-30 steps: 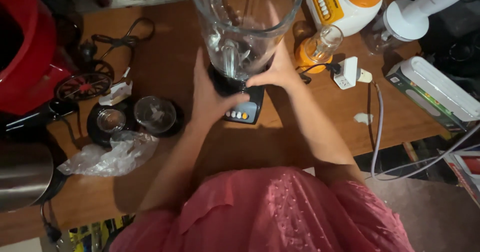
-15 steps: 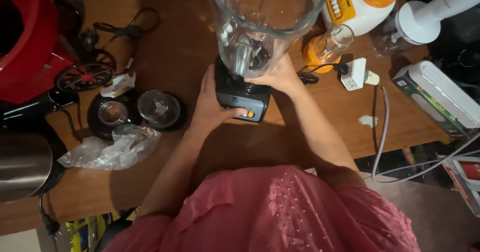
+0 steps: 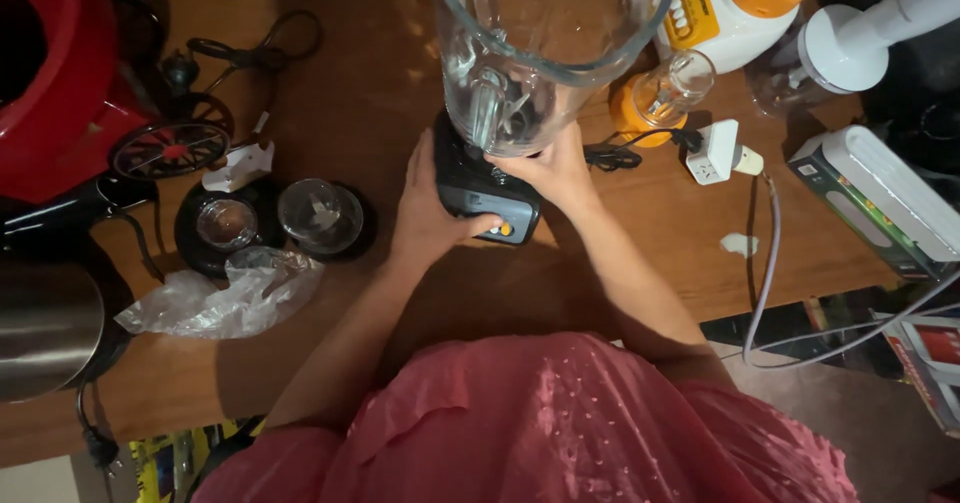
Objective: Testing the functionality and assembly of various blender models on a demonstration table
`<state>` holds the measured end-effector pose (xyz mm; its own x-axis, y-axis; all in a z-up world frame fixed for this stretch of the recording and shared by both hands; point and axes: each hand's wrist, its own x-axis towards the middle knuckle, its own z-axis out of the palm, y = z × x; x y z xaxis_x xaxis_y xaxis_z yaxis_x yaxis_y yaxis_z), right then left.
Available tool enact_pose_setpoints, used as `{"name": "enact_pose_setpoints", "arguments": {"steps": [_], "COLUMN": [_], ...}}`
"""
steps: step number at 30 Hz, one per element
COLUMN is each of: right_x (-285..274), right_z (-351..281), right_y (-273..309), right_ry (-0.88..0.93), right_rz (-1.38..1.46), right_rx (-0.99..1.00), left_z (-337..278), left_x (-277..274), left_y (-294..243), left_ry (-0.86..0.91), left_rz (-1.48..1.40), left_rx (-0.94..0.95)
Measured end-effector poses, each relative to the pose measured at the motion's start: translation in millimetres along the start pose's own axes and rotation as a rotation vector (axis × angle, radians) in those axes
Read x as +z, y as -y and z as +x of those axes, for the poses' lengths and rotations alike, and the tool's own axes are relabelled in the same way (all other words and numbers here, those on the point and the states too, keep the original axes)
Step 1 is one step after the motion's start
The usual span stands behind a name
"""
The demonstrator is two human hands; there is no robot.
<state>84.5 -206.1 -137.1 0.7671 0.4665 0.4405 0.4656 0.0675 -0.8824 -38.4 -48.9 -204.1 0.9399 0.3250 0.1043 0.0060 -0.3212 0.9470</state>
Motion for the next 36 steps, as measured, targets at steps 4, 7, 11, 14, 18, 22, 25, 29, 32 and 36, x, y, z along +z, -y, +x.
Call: {"name": "enact_pose_setpoints", "arguments": {"steps": [4, 7, 11, 14, 18, 22, 25, 29, 32, 36], "right_x": [5, 10, 11, 18, 17, 14, 12, -3, -25, -48], "right_z": [-2, -5, -7, -8, -7, -8, -9, -14, -10, 25], "right_y": [0, 9, 2, 6, 9, 0, -11, -51, -58, 66], "right_ry": [-0.028, -0.085, -0.093, -0.127, -0.148, -0.120, -0.116, -0.101, -0.106, -0.015], "right_rz": [-0.007, -0.081, -0.142, -0.149, -0.136, -0.143, -0.132, -0.065, -0.056, -0.282], "right_rx": [-0.041, -0.031, -0.034, -0.032, -0.024, -0.042, -0.057, -0.047, -0.107, -0.514], "left_z": [-2, -2, -3, -3, -5, -4, -4, -2, 4, 0], "left_x": [1, 2, 4, 8, 8, 17, 18, 17, 11, -1], "left_y": [5, 1, 3, 12, 0, 4, 6, 14, 20, 0], "left_ry": [-0.003, -0.018, -0.032, -0.043, -0.050, -0.104, -0.127, -0.101, -0.052, 0.018], "left_rz": [-0.034, -0.011, 0.010, 0.036, 0.067, 0.061, 0.060, 0.091, 0.099, 0.192], "left_rx": [-0.005, -0.012, -0.024, -0.014, -0.040, 0.015, 0.031, 0.056, 0.060, 0.072]}}
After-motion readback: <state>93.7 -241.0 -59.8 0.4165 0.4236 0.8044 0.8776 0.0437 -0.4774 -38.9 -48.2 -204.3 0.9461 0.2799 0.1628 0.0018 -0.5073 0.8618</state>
